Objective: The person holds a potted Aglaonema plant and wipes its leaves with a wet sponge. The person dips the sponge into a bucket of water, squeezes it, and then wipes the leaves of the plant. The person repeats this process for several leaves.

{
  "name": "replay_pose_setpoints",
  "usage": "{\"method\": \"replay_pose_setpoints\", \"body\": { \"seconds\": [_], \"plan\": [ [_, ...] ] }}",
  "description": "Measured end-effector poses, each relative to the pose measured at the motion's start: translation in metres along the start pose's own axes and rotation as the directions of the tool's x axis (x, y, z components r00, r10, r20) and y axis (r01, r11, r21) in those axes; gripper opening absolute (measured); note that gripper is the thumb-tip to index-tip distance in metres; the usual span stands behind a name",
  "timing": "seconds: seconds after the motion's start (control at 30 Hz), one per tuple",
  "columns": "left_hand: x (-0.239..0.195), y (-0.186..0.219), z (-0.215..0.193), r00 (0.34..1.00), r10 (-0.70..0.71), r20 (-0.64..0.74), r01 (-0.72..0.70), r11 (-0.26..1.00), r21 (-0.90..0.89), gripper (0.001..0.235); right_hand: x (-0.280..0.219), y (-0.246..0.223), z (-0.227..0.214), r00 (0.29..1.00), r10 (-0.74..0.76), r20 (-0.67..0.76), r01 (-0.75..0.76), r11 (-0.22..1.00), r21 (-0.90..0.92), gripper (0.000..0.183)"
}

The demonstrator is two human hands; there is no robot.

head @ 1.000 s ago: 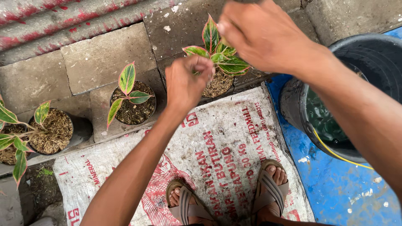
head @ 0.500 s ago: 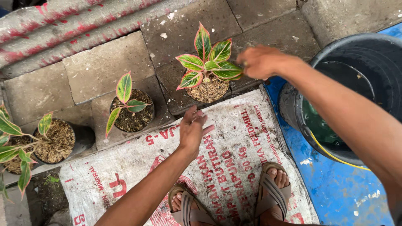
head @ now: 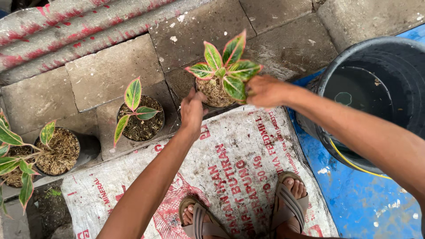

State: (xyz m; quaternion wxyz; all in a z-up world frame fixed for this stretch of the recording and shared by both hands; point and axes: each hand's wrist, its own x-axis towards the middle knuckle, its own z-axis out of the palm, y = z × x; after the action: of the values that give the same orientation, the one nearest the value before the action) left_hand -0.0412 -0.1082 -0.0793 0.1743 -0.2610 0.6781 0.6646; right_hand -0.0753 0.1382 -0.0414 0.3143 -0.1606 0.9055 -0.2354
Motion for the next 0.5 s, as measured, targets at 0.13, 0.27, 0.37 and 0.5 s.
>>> {"method": "replay_pose_setpoints", "body": {
  "seconds": [0.13,0.27,0.37,0.5],
  "plan": [
    [0.012,0.019,-0.005,0.998,0.052,-0.03,-0.052,0.999,0.007,0.072,-0.007,-0.011,0.018,0.993,-0.064,-0.095,0.055,0.994,-0.095,0.038],
    [-0.017,0.001,-0.008,0.92,0.358,-0.161,-0.324,0.924,0.201,0.063,-0.026,-0.028,0.001,0.996,0.068,-0.052,-0.08,0.959,-0.274,0.032],
    [-0.05,-0.021,-0.008,0.892,0.428,-0.144,-0.382,0.885,0.266,0.049,-0.046,-0.042,-0.021,0.999,-0.033,-0.025,0.026,0.97,-0.243,0.034],
    [-0.065,-0.029,0.008,0.955,0.292,0.044,-0.288,0.954,-0.077,0.043,-0.06,-0.063,-0.04,0.989,-0.119,-0.085,0.095,0.965,-0.243,0.035]
  ]
}}
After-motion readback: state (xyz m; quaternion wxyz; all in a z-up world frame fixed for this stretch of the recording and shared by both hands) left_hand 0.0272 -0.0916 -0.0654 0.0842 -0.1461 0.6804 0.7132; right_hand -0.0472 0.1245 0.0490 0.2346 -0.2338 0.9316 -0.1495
